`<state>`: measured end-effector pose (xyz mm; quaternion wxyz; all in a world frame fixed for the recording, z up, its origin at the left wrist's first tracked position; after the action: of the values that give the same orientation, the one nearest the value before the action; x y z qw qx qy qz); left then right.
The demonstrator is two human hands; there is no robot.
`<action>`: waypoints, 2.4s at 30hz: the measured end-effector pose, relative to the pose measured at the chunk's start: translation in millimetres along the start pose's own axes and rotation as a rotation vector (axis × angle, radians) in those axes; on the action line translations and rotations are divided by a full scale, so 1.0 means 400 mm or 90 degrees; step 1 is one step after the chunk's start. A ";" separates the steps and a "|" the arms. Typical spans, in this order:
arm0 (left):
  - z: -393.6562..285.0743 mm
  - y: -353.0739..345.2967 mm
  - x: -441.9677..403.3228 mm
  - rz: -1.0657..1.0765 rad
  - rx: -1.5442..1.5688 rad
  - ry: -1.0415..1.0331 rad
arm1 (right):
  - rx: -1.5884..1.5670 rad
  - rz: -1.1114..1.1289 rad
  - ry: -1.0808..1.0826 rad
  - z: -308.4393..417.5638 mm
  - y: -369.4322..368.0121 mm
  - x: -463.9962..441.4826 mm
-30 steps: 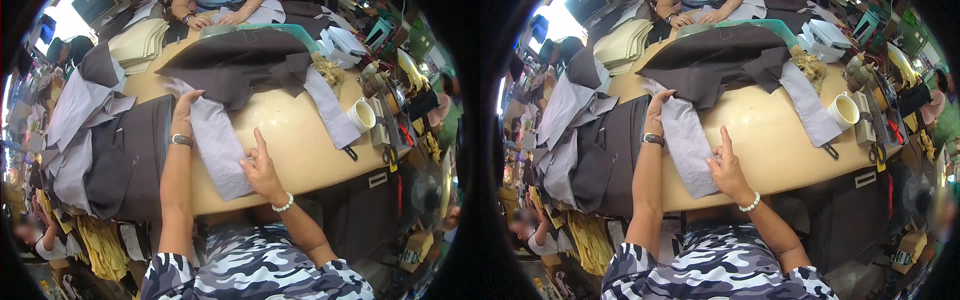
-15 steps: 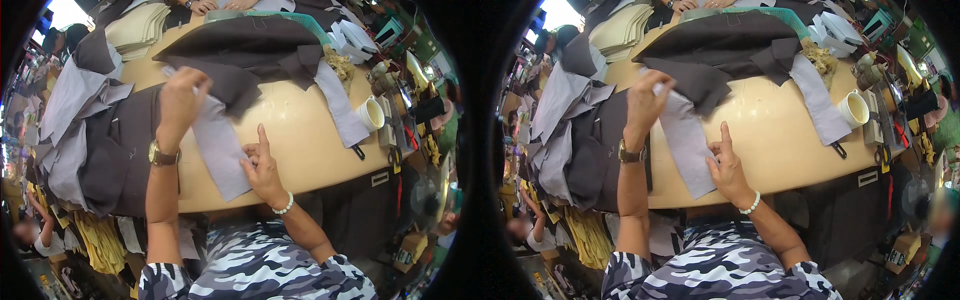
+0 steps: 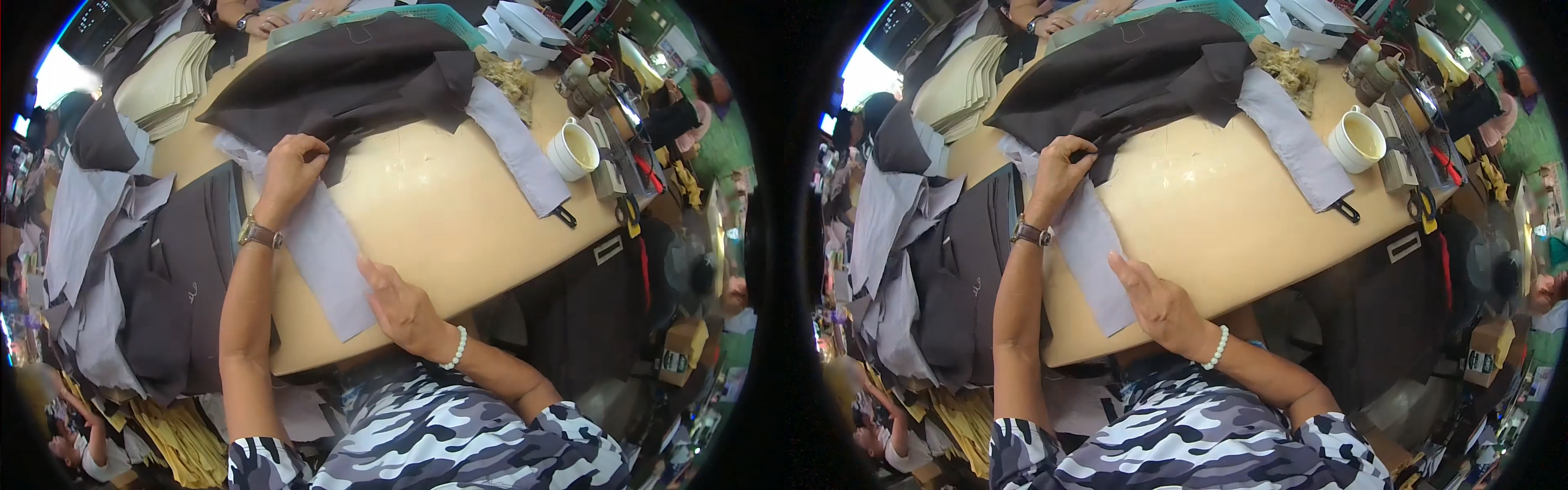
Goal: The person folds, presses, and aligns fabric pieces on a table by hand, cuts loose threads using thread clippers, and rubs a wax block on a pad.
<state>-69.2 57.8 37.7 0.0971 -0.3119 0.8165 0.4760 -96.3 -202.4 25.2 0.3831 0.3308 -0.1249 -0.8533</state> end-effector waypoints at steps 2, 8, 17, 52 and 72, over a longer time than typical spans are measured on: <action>0.000 -0.006 -0.011 -0.033 0.010 0.019 | -0.010 0.000 0.025 -0.009 -0.002 0.003; -0.005 -0.028 0.012 -0.131 -0.047 -0.129 | 0.013 0.024 -0.015 0.006 0.014 -0.001; -0.034 -0.019 0.022 -0.144 -0.160 -0.081 | 0.589 -0.360 -0.158 -0.213 0.458 0.038; -0.006 -0.002 0.035 -0.087 0.036 -0.013 | 0.834 -0.046 -0.374 -0.325 0.711 -0.184; 0.035 0.005 0.026 -0.005 0.229 0.161 | 0.278 -0.019 0.086 -0.116 0.307 -0.278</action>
<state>-80.5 65.8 27.1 0.0501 -0.3501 0.8926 0.2795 58.8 -201.6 99.9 0.2974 0.4643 -0.2758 -0.7873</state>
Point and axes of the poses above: each hand's wrist, its own x-axis away from the middle knuckle, its own y-axis out of the back of the hand, z = x × y, the point moved 2 cm from there along -x, towards the middle knuckle, and after that the axes turned 8 degrees about -z, right-handed, at the moved point
